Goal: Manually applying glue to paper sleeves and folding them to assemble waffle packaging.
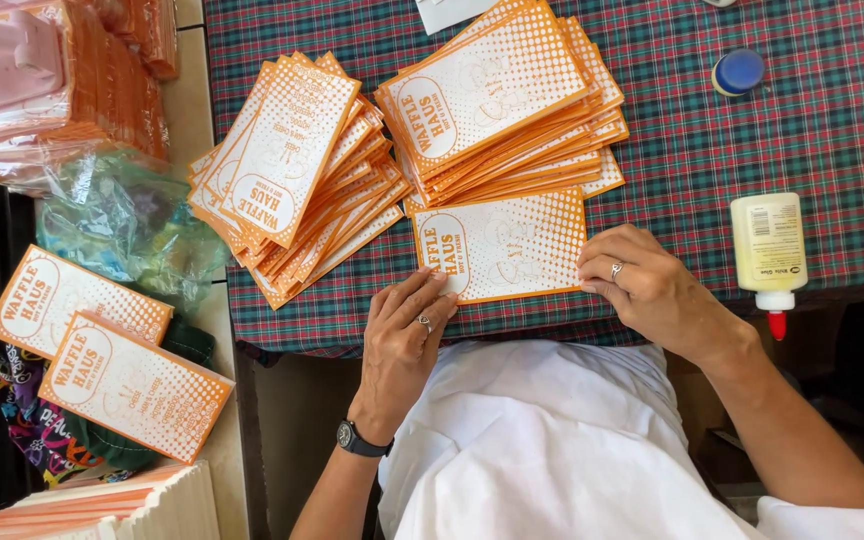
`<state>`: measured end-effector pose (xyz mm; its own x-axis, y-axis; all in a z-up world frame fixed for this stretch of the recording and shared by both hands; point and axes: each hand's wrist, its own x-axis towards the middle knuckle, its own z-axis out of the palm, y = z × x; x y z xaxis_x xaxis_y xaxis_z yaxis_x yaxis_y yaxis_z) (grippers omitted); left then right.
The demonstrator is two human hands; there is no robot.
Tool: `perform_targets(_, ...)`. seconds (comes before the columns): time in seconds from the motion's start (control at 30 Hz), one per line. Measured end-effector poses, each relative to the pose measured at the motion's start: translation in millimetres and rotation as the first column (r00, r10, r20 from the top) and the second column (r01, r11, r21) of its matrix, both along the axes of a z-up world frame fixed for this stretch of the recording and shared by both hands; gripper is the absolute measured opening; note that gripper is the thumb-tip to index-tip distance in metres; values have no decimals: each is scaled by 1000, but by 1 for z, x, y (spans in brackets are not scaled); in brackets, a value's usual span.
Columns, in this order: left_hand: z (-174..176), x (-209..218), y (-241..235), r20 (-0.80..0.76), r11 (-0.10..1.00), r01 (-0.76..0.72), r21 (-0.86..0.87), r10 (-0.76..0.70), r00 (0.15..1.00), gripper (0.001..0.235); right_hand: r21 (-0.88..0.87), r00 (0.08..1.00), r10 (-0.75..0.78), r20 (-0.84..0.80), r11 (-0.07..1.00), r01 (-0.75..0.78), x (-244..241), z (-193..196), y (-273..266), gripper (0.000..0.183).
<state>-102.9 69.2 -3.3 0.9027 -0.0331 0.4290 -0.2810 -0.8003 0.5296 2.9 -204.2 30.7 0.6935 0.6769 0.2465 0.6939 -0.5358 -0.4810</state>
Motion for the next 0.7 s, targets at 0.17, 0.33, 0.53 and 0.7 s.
perform_targets(0.17,1,0,1,-9,1000,5,-22,-5,1000,16,-172,993,64,98,984,-47,16,-6,-10,27)
perform_targets(0.33,-6,-3,0,56,993,69,-95,-64,996,20,-311,990,134,44,944,-114,36,-8,-16,111)
perform_targets(0.53,17,15,-30,150,996,-90,-14,91,985,26,-403,993,113,-38,907,-119,38,-11,-18,113)
perform_targets(0.7,-1,67,-98,-11,1000,29,-10,-29,1000,16,-413,989,144,-18,900,-138,41,-10,-17,109)
